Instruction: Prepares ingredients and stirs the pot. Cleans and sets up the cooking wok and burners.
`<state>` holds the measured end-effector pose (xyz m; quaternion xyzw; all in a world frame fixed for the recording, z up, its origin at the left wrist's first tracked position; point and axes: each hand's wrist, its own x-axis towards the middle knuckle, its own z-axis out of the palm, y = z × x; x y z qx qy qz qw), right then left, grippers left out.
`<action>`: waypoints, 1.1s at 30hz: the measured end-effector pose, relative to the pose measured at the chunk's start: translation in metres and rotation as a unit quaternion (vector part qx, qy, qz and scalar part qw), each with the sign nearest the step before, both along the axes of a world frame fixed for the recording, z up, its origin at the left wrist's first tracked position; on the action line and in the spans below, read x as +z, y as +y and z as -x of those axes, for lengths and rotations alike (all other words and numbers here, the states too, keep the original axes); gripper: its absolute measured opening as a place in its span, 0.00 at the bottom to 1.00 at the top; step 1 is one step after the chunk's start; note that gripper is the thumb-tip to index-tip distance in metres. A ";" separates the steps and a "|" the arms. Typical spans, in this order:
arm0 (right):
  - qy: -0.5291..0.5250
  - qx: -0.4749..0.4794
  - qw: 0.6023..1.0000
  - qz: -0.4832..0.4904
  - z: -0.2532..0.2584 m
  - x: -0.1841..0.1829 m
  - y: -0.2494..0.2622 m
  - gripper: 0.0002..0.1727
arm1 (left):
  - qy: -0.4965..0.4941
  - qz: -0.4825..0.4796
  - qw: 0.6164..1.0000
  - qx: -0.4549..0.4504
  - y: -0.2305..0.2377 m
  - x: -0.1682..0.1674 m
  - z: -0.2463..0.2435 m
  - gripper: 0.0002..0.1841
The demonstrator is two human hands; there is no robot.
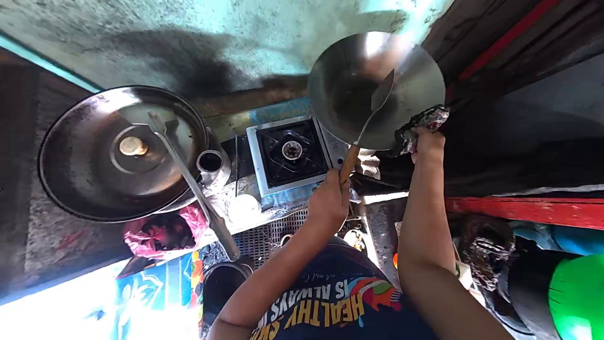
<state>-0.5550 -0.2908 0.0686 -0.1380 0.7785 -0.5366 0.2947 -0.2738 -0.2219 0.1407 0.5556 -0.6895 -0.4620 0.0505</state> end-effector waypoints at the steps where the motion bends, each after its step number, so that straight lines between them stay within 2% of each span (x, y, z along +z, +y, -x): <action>1: -0.014 0.016 1.000 0.006 -0.012 -0.003 0.000 0.13 | -0.043 0.008 0.999 0.001 0.006 0.005 -0.003 0.23; 2: -0.021 0.034 0.999 0.008 -0.024 -0.007 0.000 0.11 | -0.084 0.016 0.996 0.005 0.011 0.007 -0.006 0.24; 5: -0.053 0.092 0.994 0.015 -0.058 -0.012 0.000 0.15 | -0.173 0.066 0.982 0.042 0.025 0.003 -0.021 0.23; 8: -0.056 0.147 0.988 0.003 -0.085 -0.016 0.000 0.14 | -0.204 0.167 0.961 0.087 0.039 -0.014 -0.046 0.22; 11: -0.058 0.181 0.982 -0.012 -0.104 -0.023 -0.001 0.13 | -0.246 0.200 0.942 0.109 0.046 -0.023 -0.068 0.25; 19: -0.064 0.213 0.975 -0.009 -0.132 -0.039 0.000 0.13 | -0.281 0.103 0.946 0.123 0.046 -0.029 -0.093 0.30; 22: -0.057 0.216 0.975 -0.013 -0.132 -0.047 0.000 0.11 | -0.241 0.102 0.956 0.134 0.046 -0.042 -0.094 0.31; 27: -0.058 0.227 0.972 -0.024 -0.128 -0.055 0.002 0.15 | -0.113 0.222 0.958 0.141 0.068 -0.064 -0.097 0.37; 29: -0.063 0.233 0.970 -0.036 -0.126 -0.054 0.004 0.20 | -0.042 0.308 0.941 0.132 0.087 -0.077 -0.103 0.32; 32: -0.067 0.236 0.969 -0.042 -0.127 -0.052 0.010 0.20 | 0.033 0.477 0.873 0.100 0.116 -0.116 -0.120 0.15; 33: -0.073 0.236 0.968 -0.042 -0.128 -0.052 0.013 0.21 | 0.038 0.505 0.857 0.089 0.123 -0.130 -0.129 0.11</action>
